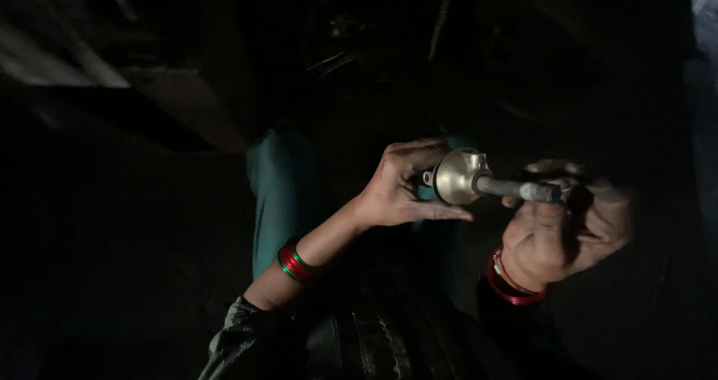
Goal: The person sits at a machine and screws a threaded metal rod with a knob into a fitting on the machine, turning it repeatedly by hand to secure it. They hold the machine fitting steady with one hand while threading the rod in, then continue turning the assembled part.
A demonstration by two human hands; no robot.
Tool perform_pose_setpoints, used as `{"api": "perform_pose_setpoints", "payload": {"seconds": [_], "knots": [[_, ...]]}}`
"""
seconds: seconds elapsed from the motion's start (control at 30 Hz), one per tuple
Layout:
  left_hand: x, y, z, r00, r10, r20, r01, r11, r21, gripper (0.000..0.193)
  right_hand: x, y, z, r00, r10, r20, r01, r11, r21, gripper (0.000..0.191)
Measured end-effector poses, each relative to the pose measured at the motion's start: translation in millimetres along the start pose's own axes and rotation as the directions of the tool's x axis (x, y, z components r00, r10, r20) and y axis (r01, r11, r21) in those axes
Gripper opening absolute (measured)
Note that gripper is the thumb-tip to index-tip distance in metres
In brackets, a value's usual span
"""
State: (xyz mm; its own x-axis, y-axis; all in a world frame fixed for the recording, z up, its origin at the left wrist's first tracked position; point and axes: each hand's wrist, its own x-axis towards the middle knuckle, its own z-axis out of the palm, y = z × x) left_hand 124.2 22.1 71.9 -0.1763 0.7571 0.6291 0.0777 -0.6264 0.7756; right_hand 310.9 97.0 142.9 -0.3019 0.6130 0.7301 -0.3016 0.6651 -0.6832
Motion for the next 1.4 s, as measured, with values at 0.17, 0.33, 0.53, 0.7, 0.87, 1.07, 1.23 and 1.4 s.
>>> {"api": "perform_pose_setpoints", "payload": {"seconds": [0.17, 0.33, 0.53, 0.7, 0.87, 1.07, 1.23, 1.4], "knots": [[-6.1, -20.9, 23.6, 0.99, -0.032, 0.137, 0.081, 0.928, -0.365, 0.069, 0.4, -12.9, -27.1, 0.997, -0.041, -0.065, 0.032, 0.989, -0.144, 0.019], [-13.9, -36.3, 36.9, 0.953, -0.063, 0.296, 0.225, 0.801, -0.555, 0.059, -6.3, -22.0, -35.9, 0.985, 0.032, -0.171, -0.059, 0.986, -0.155, 0.023], [-11.7, -29.3, 42.6, 0.916, -0.03, 0.4, 0.361, 0.498, -0.788, 0.033, -1.8, -27.6, -34.2, 0.999, 0.037, -0.029, -0.041, 0.988, -0.152, 0.029], [-10.1, -17.6, 26.5, 0.871, -0.246, 0.424, 0.49, 0.387, -0.781, 0.044, -1.0, -20.5, -19.2, 0.942, 0.172, 0.289, -0.157, 0.985, -0.075, 0.063], [-25.5, -11.3, 14.7, 0.601, -0.718, 0.352, 0.788, 0.458, -0.411, 0.059, -21.5, 16.6, 2.5, 0.708, 0.542, 0.454, -0.573, 0.816, -0.081, 0.073], [-59.6, -10.6, 18.0, 0.341, -0.856, 0.388, 0.863, 0.121, -0.491, 0.061, -61.1, 64.4, -5.4, 0.673, 0.603, 0.429, -0.668, 0.745, 0.0, 0.047], [-88.6, -44.3, 8.9, 0.407, -0.86, 0.309, 0.885, 0.287, -0.366, 0.057, -47.5, 110.2, -8.5, 0.621, 0.648, 0.441, -0.782, 0.547, 0.298, 0.069], [-90.4, -88.9, -30.7, 0.555, -0.819, 0.147, 0.803, 0.482, -0.351, 0.052, -15.6, 164.3, 20.0, 0.724, 0.479, 0.496, -0.58, 0.813, 0.061, 0.047]]}}
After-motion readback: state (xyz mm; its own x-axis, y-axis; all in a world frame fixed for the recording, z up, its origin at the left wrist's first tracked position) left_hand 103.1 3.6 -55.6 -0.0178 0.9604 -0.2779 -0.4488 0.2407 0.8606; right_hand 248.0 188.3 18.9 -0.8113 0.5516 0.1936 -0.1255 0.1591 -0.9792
